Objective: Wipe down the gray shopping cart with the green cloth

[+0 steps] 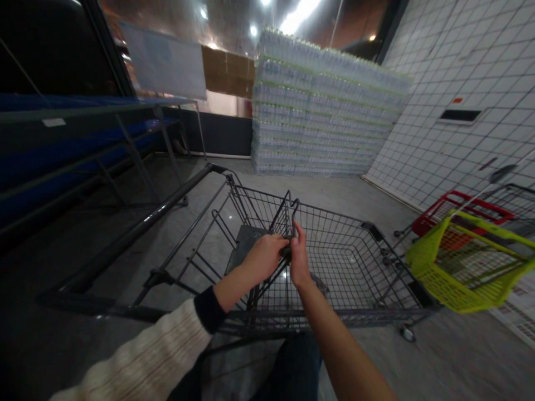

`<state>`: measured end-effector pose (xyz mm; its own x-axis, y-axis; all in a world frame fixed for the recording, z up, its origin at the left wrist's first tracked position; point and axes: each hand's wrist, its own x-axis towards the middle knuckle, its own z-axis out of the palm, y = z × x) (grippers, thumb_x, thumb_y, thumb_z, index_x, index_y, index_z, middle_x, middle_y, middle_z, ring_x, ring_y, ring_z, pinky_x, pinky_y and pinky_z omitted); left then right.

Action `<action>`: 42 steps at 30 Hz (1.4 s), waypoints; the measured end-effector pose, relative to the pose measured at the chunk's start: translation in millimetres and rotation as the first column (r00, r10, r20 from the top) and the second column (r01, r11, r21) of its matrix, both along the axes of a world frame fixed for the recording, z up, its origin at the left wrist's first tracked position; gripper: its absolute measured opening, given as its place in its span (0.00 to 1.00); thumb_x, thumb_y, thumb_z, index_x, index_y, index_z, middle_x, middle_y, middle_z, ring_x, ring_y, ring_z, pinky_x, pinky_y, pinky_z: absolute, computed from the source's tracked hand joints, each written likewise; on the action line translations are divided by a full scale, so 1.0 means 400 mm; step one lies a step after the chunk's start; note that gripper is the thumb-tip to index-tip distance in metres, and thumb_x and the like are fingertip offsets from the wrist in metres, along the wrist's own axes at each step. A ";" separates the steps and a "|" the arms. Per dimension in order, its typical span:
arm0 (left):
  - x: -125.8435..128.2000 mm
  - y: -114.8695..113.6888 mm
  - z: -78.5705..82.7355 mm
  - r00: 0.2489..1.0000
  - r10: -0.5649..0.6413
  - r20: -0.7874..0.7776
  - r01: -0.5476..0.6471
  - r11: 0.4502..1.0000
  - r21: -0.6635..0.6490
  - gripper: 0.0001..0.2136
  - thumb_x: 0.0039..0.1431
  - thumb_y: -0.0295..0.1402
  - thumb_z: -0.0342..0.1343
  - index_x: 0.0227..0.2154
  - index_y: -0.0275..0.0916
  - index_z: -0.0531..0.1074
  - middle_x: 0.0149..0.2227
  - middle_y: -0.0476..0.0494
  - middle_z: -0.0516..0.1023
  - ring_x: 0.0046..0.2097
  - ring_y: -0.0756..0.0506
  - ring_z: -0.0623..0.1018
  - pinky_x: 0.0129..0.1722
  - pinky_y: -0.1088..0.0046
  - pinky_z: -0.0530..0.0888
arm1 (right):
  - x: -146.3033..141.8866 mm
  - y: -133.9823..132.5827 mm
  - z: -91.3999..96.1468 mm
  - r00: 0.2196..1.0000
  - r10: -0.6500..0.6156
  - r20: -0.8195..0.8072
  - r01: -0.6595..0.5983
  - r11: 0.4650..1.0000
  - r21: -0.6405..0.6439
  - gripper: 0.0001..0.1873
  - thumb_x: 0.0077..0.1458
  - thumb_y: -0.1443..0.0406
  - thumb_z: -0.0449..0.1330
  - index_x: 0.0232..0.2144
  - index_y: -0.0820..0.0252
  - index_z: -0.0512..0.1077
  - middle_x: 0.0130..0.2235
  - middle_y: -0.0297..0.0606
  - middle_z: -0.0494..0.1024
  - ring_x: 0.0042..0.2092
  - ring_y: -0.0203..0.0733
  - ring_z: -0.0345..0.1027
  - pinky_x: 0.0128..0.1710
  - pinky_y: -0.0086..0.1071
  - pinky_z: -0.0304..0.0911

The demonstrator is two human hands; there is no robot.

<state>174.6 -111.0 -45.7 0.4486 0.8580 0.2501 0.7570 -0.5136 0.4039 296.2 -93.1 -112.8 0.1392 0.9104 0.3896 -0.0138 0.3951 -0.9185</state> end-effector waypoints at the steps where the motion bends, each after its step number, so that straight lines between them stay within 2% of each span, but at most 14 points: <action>1: -0.003 -0.018 -0.007 1.000 -0.015 0.004 0.015 1.000 0.023 0.15 0.59 0.20 0.45 0.41 0.37 0.76 0.41 0.41 0.78 0.44 0.45 0.76 0.48 0.68 0.72 | 0.001 -0.001 0.000 1.000 -0.001 -0.008 0.001 1.000 0.014 0.35 0.57 0.43 0.49 0.61 0.52 0.59 0.64 0.39 0.61 0.64 0.48 0.53 0.61 0.46 0.54; 4: 0.001 -0.041 -0.024 1.000 -0.012 0.004 0.012 0.999 0.043 0.16 0.59 0.18 0.44 0.43 0.37 0.74 0.44 0.42 0.77 0.47 0.45 0.75 0.52 0.67 0.70 | 0.004 -0.004 0.000 1.000 0.007 -0.028 -0.006 1.000 0.031 0.33 0.57 0.44 0.50 0.60 0.52 0.60 0.65 0.38 0.58 0.65 0.48 0.52 0.62 0.46 0.53; 9: 0.020 0.007 -0.022 0.987 0.162 -0.003 -0.161 0.982 -0.097 0.12 0.61 0.23 0.46 0.42 0.33 0.73 0.43 0.36 0.76 0.45 0.43 0.77 0.47 0.68 0.73 | 0.006 -0.009 0.009 0.998 0.035 -0.049 -0.036 0.999 -0.029 0.33 0.55 0.47 0.53 0.60 0.51 0.59 0.64 0.39 0.61 0.63 0.50 0.55 0.59 0.46 0.56; 11: 0.015 0.015 -0.022 0.987 0.160 0.009 -0.157 0.977 -0.142 0.11 0.60 0.23 0.46 0.39 0.34 0.74 0.40 0.37 0.77 0.43 0.43 0.77 0.45 0.69 0.73 | 0.004 -0.010 0.012 0.998 0.027 -0.053 -0.030 0.999 -0.043 0.34 0.55 0.47 0.53 0.61 0.51 0.59 0.64 0.40 0.61 0.62 0.50 0.56 0.58 0.45 0.57; 13: 0.004 -0.007 -0.028 0.993 0.119 0.026 -0.115 0.985 -0.130 0.12 0.58 0.21 0.47 0.39 0.35 0.74 0.40 0.39 0.77 0.43 0.44 0.77 0.45 0.70 0.73 | 0.001 -0.009 0.011 0.998 0.019 -0.059 -0.022 0.999 -0.043 0.34 0.55 0.47 0.53 0.60 0.51 0.59 0.64 0.40 0.61 0.61 0.49 0.58 0.57 0.45 0.58; 16: -0.010 -0.083 -0.046 0.996 0.075 0.043 -0.070 0.992 -0.102 0.14 0.56 0.19 0.47 0.42 0.36 0.72 0.43 0.40 0.76 0.45 0.45 0.76 0.48 0.70 0.72 | -0.003 -0.008 0.007 0.995 0.027 -0.097 -0.034 0.997 -0.066 0.34 0.54 0.47 0.52 0.61 0.49 0.58 0.63 0.40 0.61 0.58 0.48 0.62 0.56 0.46 0.60; 19: -0.008 -0.153 -0.057 0.996 0.081 0.021 -0.079 0.991 -0.110 0.16 0.57 0.19 0.47 0.45 0.35 0.71 0.44 0.38 0.75 0.48 0.44 0.75 0.51 0.69 0.71 | -0.007 -0.011 0.007 0.989 0.041 -0.141 -0.059 0.991 -0.121 0.34 0.54 0.47 0.52 0.62 0.46 0.56 0.63 0.40 0.61 0.57 0.48 0.63 0.53 0.45 0.62; 22: 0.007 -0.158 -0.049 0.992 0.121 -0.032 -0.123 0.987 -0.105 0.16 0.57 0.18 0.46 0.46 0.33 0.70 0.44 0.35 0.75 0.49 0.42 0.75 0.52 0.67 0.71 | -0.012 -0.017 0.016 0.990 0.040 -0.132 -0.057 0.990 -0.125 0.33 0.55 0.48 0.52 0.61 0.45 0.57 0.63 0.39 0.61 0.58 0.48 0.62 0.53 0.45 0.62; 25: 0.025 -0.094 -0.039 0.987 0.155 -0.050 -0.160 0.981 -0.111 0.14 0.58 0.19 0.46 0.45 0.31 0.72 0.43 0.32 0.76 0.49 0.41 0.76 0.50 0.66 0.72 | -0.014 -0.020 0.023 0.994 0.039 -0.101 -0.045 0.997 -0.062 0.32 0.55 0.50 0.52 0.60 0.48 0.58 0.62 0.39 0.62 0.60 0.49 0.59 0.57 0.47 0.57; 28: 0.038 -0.002 -0.036 0.986 0.152 -0.065 -0.162 0.968 -0.194 0.13 0.60 0.21 0.46 0.42 0.31 0.74 0.42 0.31 0.77 0.48 0.40 0.78 0.48 0.66 0.73 | -0.012 -0.018 0.021 0.996 0.038 -0.085 -0.041 0.999 -0.025 0.31 0.55 0.50 0.52 0.60 0.50 0.59 0.63 0.39 0.61 0.62 0.49 0.55 0.60 0.48 0.54; 31: 0.034 0.099 -0.026 0.985 0.152 -0.083 -0.169 0.949 -0.267 0.08 0.56 0.22 0.54 0.37 0.32 0.77 0.39 0.31 0.79 0.45 0.39 0.79 0.46 0.67 0.74 | -0.010 -0.016 0.014 0.995 0.037 -0.092 -0.042 0.998 -0.054 0.31 0.55 0.50 0.52 0.60 0.48 0.58 0.64 0.39 0.60 0.64 0.49 0.53 0.60 0.49 0.54; 35: -0.006 0.258 0.018 0.970 0.234 -0.065 -0.243 0.939 -0.242 0.07 0.50 0.21 0.60 0.33 0.31 0.78 0.38 0.29 0.80 0.46 0.37 0.79 0.46 0.68 0.73 | -0.010 -0.015 0.007 0.997 0.024 -0.077 -0.029 0.997 -0.072 0.32 0.56 0.50 0.52 0.61 0.48 0.58 0.64 0.39 0.59 0.63 0.50 0.54 0.59 0.49 0.55; 39: -0.029 0.406 0.049 0.935 0.351 0.060 -0.338 0.928 -0.157 0.10 0.54 0.22 0.56 0.39 0.29 0.77 0.42 0.27 0.79 0.47 0.38 0.78 0.47 0.65 0.72 | -0.009 -0.014 0.006 0.995 0.036 -0.095 -0.043 0.996 -0.079 0.32 0.56 0.49 0.53 0.61 0.48 0.58 0.64 0.40 0.59 0.62 0.51 0.55 0.58 0.49 0.57; 42: -0.002 0.471 0.018 0.892 0.400 0.209 -0.392 0.916 -0.082 0.16 0.60 0.23 0.49 0.49 0.32 0.73 0.50 0.32 0.76 0.53 0.43 0.74 0.52 0.68 0.69 | -0.008 -0.012 0.004 0.991 0.041 -0.124 -0.055 0.993 -0.105 0.32 0.56 0.48 0.53 0.61 0.46 0.58 0.64 0.39 0.59 0.62 0.52 0.56 0.57 0.49 0.58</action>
<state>173.7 77.5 -38.6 0.0080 0.9635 0.2676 0.7861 -0.1714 0.5939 292.9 -97.9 -111.2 0.1346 0.9531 0.2711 -0.1444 0.2895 -0.9462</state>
